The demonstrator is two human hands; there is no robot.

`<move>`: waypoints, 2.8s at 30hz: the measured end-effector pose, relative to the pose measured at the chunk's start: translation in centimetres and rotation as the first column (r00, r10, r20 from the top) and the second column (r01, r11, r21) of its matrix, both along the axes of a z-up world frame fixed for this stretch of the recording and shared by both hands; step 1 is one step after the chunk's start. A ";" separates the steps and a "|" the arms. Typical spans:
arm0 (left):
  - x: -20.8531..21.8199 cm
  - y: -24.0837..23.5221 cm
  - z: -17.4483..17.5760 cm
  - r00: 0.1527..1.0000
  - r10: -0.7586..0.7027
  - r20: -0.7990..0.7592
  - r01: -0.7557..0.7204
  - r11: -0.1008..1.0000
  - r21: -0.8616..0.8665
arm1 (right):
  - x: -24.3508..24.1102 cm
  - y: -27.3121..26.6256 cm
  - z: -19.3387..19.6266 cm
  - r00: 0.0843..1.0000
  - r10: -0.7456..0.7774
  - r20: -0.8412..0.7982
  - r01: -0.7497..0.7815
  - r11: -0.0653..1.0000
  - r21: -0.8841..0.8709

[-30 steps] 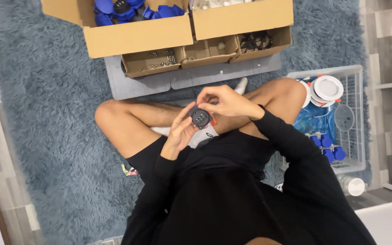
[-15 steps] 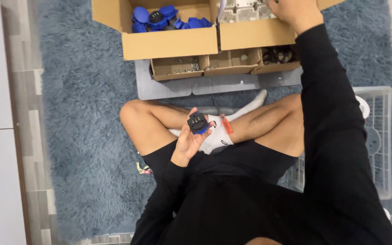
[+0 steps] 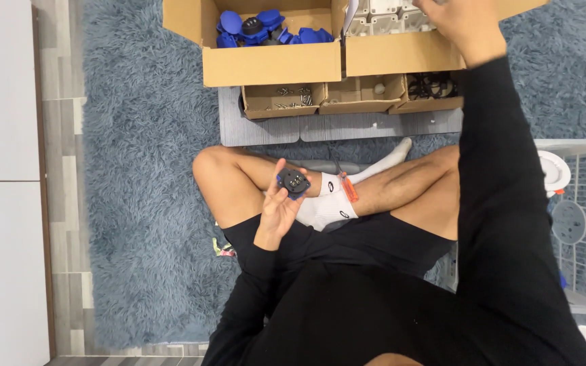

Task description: Assembling electrical boxes by attaching components using a screwdriver while sitting on the floor.

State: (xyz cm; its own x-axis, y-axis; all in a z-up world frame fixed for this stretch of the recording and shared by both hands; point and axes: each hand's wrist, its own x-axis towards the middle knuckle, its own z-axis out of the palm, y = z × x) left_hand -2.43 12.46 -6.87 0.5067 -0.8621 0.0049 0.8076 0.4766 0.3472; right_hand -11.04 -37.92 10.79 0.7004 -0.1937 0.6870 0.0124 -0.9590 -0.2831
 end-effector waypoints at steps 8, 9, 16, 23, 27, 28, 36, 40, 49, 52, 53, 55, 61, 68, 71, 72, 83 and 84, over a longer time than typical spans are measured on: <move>1.2 -1.5 5.9 0.695 0.190 0.694 -0.395 0.907 0.147 | -6.2 18.2 0.8 0.974 0.208 0.085 -0.210 0.707 0.676; 1.1 -1.7 7.2 0.693 0.192 0.695 -0.397 0.906 0.146 | -6.7 20.4 -1.3 0.974 0.211 0.087 -0.213 0.706 0.676; -0.4 -3.2 14.3 0.161 0.038 0.986 -0.402 0.915 0.030 | -8.9 30.4 -8.3 0.937 0.350 0.020 -0.173 0.410 0.896; -1.4 -4.1 14.0 0.057 0.050 0.997 -0.354 0.935 -0.027 | -10.3 30.1 -8.6 0.935 0.349 0.061 -0.199 0.375 0.905; -2.0 -4.6 14.1 0.050 0.053 0.997 -0.365 0.930 -0.031 | -10.2 29.6 -8.0 0.929 0.365 0.064 -0.215 0.389 0.896; -2.0 -4.7 13.8 0.056 0.033 0.998 -0.372 0.928 -0.009 | -10.1 29.5 -7.6 0.932 0.358 0.055 -0.212 0.417 0.884; -2.9 -4.4 8.3 0.531 -0.113 0.840 -0.270 0.917 0.295 | -7.6 30.2 -6.8 0.948 0.318 -0.022 -0.188 0.615 0.765; -3.0 -3.8 8.2 0.802 -0.145 0.579 -0.170 0.874 0.455 | -5.5 29.6 -3.5 0.899 0.432 -0.076 -0.301 0.734 0.609; -1.3 -1.7 5.0 0.917 -0.008 0.399 -0.177 0.888 0.425 | -0.5 20.2 8.2 0.668 0.300 -0.681 -0.030 0.925 0.378; -1.4 -1.2 4.9 0.910 0.000 0.415 -0.197 0.881 0.430 | 2.4 18.7 6.4 0.428 0.236 -0.872 0.184 0.922 0.340; -1.5 -1.1 5.2 0.899 0.006 0.438 -0.224 0.866 0.447 | 3.4 18.3 5.5 0.345 0.233 -0.909 0.247 0.912 0.327; -1.6 -0.8 4.9 0.889 0.007 0.458 -0.236 0.864 0.445 | 5.2 16.4 0.9 0.327 0.191 -0.925 0.269 0.920 0.285; -1.8 -0.4 4.1 0.899 0.010 0.439 -0.235 0.855 0.462 | 8.3 15.2 -3.7 0.295 0.144 -0.945 0.270 0.936 0.227; -2.1 -0.6 3.9 0.907 -0.004 0.421 -0.217 0.852 0.476 | 9.0 17.0 0.5 0.402 0.191 -0.896 0.288 0.902 0.321; -2.5 -0.6 4.4 0.908 -0.012 0.418 -0.211 0.850 0.484 | 9.7 16.6 0.7 0.397 0.212 -0.893 0.282 0.898 0.338; -2.6 -0.6 4.4 0.909 -0.015 0.417 -0.210 0.847 0.488 | 9.6 16.9 1.4 0.396 0.215 -0.892 0.283 0.896 0.342; -3.2 -1.0 5.0 0.911 -0.048 0.409 -0.184 0.842 0.508 | 9.4 18.3 6.2 0.350 0.250 -0.903 0.300 0.883 0.361; -3.2 -1.0 4.8 0.910 -0.047 0.412 -0.186 0.842 0.506 | 9.4 18.3 5.9 0.353 0.249 -0.902 0.298 0.884 0.361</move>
State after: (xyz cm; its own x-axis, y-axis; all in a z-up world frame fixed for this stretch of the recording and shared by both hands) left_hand -5.65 11.46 -2.09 0.6193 -0.7524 -0.2243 0.5178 0.1767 0.8371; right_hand -1.61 -19.59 16.73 0.7986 -0.2685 -0.5386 -0.5325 -0.7323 -0.4245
